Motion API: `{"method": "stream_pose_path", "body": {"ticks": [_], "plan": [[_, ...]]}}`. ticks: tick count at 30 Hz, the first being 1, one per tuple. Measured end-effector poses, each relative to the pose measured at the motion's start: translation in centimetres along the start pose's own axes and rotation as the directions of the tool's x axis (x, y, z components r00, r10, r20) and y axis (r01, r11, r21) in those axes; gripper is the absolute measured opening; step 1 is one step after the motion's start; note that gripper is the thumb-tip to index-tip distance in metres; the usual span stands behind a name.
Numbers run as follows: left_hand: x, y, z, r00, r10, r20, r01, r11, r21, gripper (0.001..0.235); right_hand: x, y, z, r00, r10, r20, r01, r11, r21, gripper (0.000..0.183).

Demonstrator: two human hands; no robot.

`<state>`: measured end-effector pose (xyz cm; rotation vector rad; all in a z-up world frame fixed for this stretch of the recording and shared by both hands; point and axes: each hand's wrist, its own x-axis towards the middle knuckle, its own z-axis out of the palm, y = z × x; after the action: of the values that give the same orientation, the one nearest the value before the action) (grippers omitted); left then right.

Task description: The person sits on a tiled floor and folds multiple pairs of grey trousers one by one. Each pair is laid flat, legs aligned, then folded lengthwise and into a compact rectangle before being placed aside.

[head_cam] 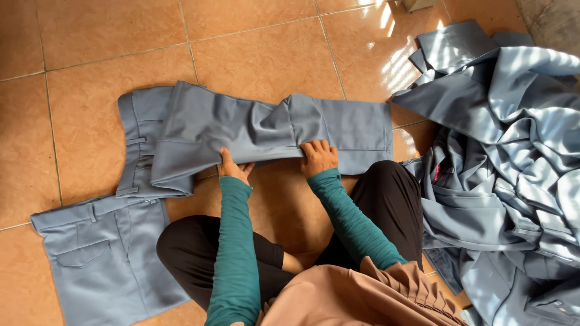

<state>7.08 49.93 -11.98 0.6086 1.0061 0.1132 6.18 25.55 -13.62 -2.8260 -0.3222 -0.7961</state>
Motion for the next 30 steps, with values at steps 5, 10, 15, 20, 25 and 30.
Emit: {"method": "stream_pose_path", "body": {"ticks": [5,10,15,20,25,30], "plan": [[-13.5,5.3,6.4,0.934,0.214,0.286,-0.24,0.969,0.056,0.086,0.4,0.6,0.6,0.97,0.235,0.061,-0.233,0.972,-0.039,0.042],[-11.2,8.3,6.4,0.884,0.274,0.378,-0.283,0.958,-0.033,0.064,2.1,2.5,1.5,0.911,0.399,0.105,-0.398,0.917,-0.03,0.038],[-7.8,14.0,5.1,0.868,0.286,0.405,-0.308,0.951,-0.01,0.06,1.1,9.2,6.3,0.845,0.481,0.232,-0.469,0.876,-0.109,0.038],[-2.7,20.8,4.4,0.838,0.318,0.444,-0.316,0.945,-0.08,0.059,5.9,14.4,4.2,0.912,0.374,0.169,-0.327,0.911,-0.253,0.044],[-7.6,24.7,5.4,0.818,0.404,0.409,-0.307,0.909,-0.283,0.058,14.5,10.9,-10.6,0.973,-0.035,-0.23,0.013,0.995,-0.094,0.033],[-3.7,21.4,-0.3,0.794,0.494,0.355,-0.332,0.841,-0.428,0.055,11.8,10.8,-12.4,0.894,-0.233,-0.384,0.225,0.972,-0.067,0.029]]}}
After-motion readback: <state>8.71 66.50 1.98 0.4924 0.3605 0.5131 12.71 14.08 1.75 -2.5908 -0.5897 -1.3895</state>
